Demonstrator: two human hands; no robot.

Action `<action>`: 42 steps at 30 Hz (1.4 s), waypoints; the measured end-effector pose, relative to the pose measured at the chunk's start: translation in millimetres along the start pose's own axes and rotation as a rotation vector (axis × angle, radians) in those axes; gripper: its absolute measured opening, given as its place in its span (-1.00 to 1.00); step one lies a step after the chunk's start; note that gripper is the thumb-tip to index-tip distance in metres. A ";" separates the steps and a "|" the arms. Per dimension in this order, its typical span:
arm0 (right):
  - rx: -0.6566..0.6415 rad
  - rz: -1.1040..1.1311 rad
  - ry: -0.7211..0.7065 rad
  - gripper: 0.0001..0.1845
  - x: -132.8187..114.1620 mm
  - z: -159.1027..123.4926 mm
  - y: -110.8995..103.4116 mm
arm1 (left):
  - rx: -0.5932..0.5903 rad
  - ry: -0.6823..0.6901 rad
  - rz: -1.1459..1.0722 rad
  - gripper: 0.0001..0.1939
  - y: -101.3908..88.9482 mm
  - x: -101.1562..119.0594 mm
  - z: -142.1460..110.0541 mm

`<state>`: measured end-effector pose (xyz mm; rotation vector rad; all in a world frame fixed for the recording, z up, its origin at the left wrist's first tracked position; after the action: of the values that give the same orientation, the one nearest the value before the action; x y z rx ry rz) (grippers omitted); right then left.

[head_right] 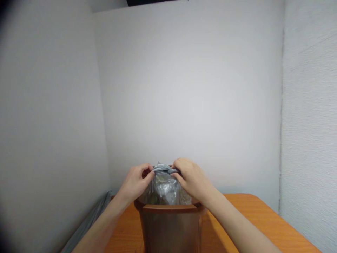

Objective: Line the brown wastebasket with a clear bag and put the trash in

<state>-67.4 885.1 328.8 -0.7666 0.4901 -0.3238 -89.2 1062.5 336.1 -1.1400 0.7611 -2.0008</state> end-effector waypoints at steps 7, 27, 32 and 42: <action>0.025 0.341 0.028 -0.88 11.0 -9.1 5.7 | -0.190 0.139 0.037 -0.77 21.7 15.3 2.8; 0.068 1.207 0.273 -0.72 59.5 -22.8 22.1 | -0.229 0.117 0.021 -0.65 26.6 4.8 6.4; 0.107 1.163 0.327 -0.73 70.1 -26.3 17.5 | -0.275 0.137 0.109 -0.87 24.5 11.9 10.4; -0.009 0.239 0.072 -0.63 25.1 -17.2 -1.9 | -0.190 0.107 -0.064 -0.78 24.1 -0.4 16.5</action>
<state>-55.6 862.5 311.9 -0.6981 0.6448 -0.1272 -67.6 1046.4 324.7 -1.1848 0.9989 -2.0904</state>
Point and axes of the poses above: each hand's wrist, its own z-axis towards the middle knuckle, its own y-axis out of the palm, x = y × z, the point moved 7 cm from there along z, towards the middle knuckle, and after that the axes turned 7 degrees about -x, right-handed, at the moved point
